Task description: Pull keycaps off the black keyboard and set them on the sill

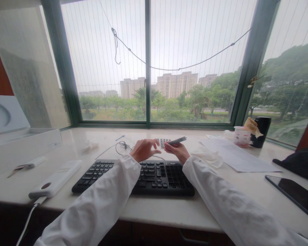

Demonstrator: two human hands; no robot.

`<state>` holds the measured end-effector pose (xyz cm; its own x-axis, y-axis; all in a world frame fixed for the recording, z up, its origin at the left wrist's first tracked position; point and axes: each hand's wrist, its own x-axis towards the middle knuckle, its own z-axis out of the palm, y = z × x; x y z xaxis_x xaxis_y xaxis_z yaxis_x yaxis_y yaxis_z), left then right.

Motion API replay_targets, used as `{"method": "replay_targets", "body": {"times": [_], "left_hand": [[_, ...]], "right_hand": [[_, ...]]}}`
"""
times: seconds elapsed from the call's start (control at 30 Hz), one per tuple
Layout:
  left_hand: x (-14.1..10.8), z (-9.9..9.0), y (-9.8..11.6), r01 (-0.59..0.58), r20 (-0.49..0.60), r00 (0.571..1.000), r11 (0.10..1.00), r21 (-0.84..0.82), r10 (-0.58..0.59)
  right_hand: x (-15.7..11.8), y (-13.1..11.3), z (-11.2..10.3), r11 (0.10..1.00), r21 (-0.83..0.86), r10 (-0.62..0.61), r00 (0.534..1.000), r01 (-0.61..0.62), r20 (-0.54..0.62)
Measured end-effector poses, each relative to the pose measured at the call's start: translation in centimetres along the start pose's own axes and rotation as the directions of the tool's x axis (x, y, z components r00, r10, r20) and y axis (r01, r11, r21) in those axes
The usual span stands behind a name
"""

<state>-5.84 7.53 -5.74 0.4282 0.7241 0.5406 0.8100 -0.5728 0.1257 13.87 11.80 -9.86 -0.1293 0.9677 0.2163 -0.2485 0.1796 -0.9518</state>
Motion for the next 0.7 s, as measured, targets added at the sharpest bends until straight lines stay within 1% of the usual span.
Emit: {"method": "replay_targets", "body": {"times": [0.1, 0.4, 0.53, 0.7], "left_hand": [[-0.08, 0.02, 0.0, -0.023, -0.009, 1.0, 0.999, 0.024, 0.023], [-0.12, 0.26, -0.18, -0.032, -0.058, 0.998, 0.997, 0.068, 0.036], [-0.15, 0.4, -0.24, -0.043, -0.083, 0.995, 0.996, 0.08, 0.049], [-0.17, 0.45, -0.29, -0.073, -0.072, 0.994, 0.995, 0.068, 0.078]], "right_hand": [[-0.01, 0.05, 0.06, 1.0, 0.005, 0.007, 1.0, -0.007, 0.007], [0.19, 0.46, -0.09, 1.0, -0.004, -0.006, 1.0, 0.006, 0.015], [0.27, 0.44, -0.23, 0.997, -0.07, -0.017, 1.0, 0.019, 0.019], [0.09, 0.22, -0.35, 0.98, -0.185, -0.056, 0.997, 0.066, 0.058]]}}
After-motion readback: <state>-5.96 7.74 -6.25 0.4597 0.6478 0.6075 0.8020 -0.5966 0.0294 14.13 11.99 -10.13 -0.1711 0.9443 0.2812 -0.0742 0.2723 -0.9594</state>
